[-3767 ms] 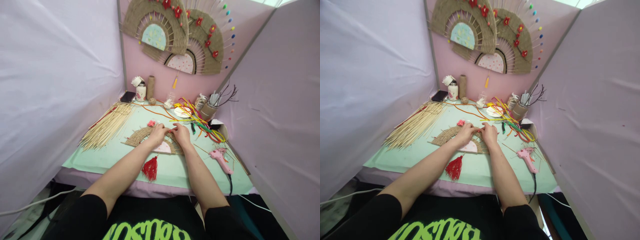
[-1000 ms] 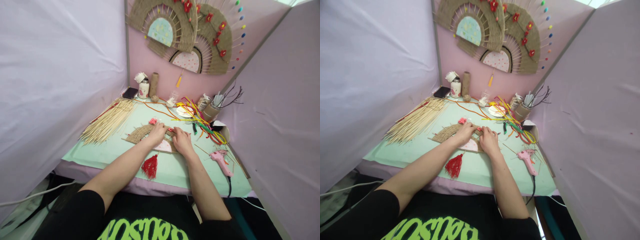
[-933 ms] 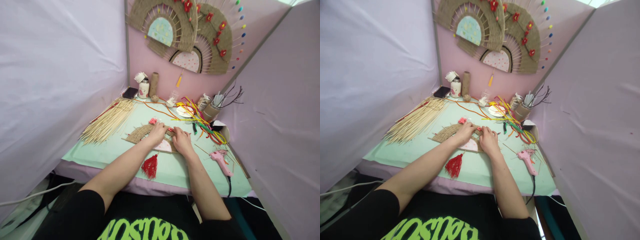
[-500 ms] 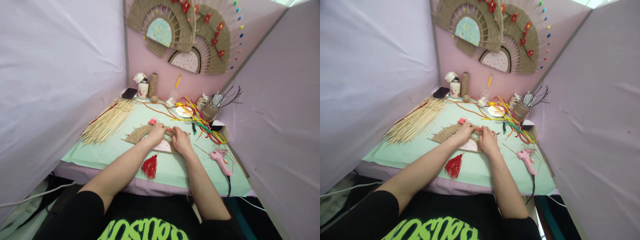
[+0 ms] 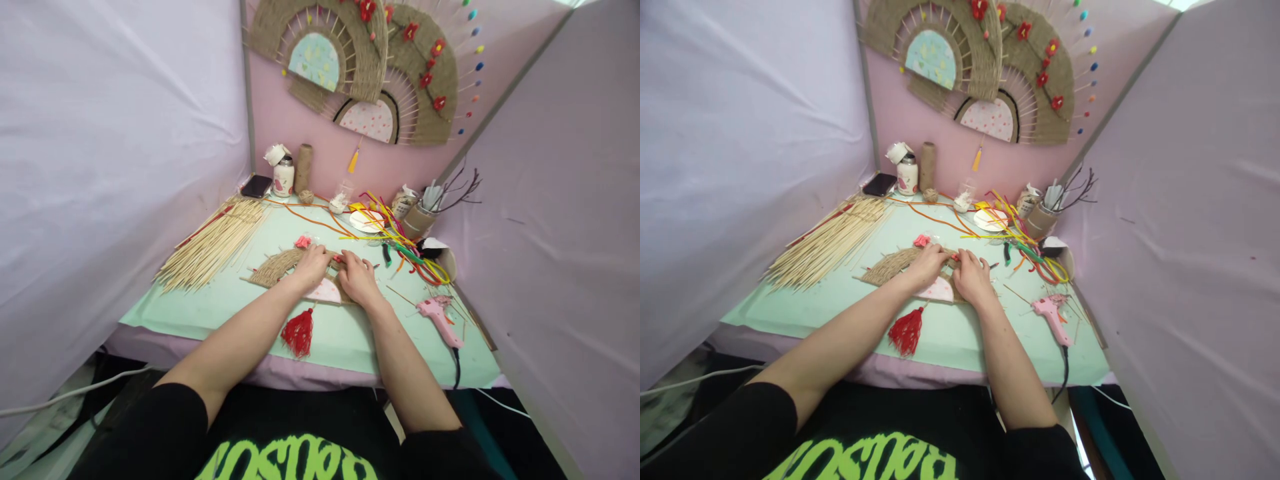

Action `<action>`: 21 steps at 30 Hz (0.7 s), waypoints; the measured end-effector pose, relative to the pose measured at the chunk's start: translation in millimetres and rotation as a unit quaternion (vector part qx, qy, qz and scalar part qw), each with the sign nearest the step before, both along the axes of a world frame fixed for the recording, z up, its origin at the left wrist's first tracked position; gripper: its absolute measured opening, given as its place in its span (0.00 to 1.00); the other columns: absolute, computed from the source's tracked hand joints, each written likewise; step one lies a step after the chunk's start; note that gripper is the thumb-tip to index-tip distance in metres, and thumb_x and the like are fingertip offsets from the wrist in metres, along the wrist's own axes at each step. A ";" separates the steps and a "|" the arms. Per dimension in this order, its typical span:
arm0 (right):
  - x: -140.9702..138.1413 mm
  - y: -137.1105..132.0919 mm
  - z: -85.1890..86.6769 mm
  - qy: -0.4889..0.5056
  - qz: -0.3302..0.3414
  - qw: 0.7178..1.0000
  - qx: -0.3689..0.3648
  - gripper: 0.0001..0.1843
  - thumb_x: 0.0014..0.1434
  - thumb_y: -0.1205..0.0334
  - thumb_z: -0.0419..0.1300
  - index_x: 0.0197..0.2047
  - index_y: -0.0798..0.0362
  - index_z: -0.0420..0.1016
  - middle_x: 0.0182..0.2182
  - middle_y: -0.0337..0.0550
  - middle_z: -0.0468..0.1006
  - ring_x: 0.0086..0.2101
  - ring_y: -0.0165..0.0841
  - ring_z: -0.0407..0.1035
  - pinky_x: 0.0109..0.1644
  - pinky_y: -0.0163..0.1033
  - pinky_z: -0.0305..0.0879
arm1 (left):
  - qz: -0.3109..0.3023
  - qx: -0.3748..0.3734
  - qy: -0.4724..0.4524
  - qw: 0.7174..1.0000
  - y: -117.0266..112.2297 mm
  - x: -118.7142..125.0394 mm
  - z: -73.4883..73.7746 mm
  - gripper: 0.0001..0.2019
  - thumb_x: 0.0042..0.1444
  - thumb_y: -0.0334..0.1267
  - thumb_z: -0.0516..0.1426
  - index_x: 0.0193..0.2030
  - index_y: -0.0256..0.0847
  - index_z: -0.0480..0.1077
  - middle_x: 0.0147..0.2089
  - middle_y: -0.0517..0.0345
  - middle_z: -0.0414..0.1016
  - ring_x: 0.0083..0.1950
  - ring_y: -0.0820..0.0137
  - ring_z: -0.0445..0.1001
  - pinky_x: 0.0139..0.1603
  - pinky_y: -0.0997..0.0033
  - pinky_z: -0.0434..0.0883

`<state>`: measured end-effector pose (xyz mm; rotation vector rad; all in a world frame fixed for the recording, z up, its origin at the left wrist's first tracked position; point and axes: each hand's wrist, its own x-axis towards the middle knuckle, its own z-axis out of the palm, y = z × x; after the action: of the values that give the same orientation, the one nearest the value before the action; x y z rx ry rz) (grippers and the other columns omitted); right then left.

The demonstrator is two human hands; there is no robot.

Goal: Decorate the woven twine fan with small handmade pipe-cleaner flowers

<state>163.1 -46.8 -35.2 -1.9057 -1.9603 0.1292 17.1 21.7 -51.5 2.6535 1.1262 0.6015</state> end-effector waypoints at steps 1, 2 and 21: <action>0.6 -0.3 0.0 0.004 0.001 1.000 0.006 0.29 0.58 0.68 0.46 0.64 0.57 0.58 0.61 0.55 0.67 0.61 0.40 0.58 0.66 0.54 0.46 | 0.002 0.005 0.004 1.000 1.1 -0.5 0.3 0.19 0.63 0.31 0.45 0.53 0.38 0.73 0.44 0.47 0.70 0.49 0.60 0.65 0.53 0.61 0.64; 1.3 -0.8 0.1 0.008 0.002 1.000 0.013 0.29 0.58 0.68 0.46 0.64 0.57 0.58 0.62 0.54 0.66 0.62 0.40 0.58 0.66 0.54 0.46 | 0.007 0.009 0.004 1.000 2.4 -1.2 0.8 0.19 0.63 0.31 0.45 0.54 0.38 0.73 0.44 0.47 0.70 0.49 0.60 0.64 0.53 0.61 0.64; -0.7 -9.9 -1.7 -0.049 0.017 0.998 0.027 0.27 0.59 0.69 0.46 0.61 0.56 0.61 0.59 0.52 0.70 0.63 0.39 0.56 0.67 0.55 0.42 | 0.016 -0.019 0.049 0.999 -7.2 -3.1 16.9 0.21 0.65 0.36 0.44 0.59 0.54 0.70 0.49 0.49 0.65 0.52 0.58 0.59 0.52 0.57 0.61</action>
<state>162.4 -56.7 -36.8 -1.8785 -2.0392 -0.0070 14.1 14.5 -34.5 2.6634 1.1972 0.4566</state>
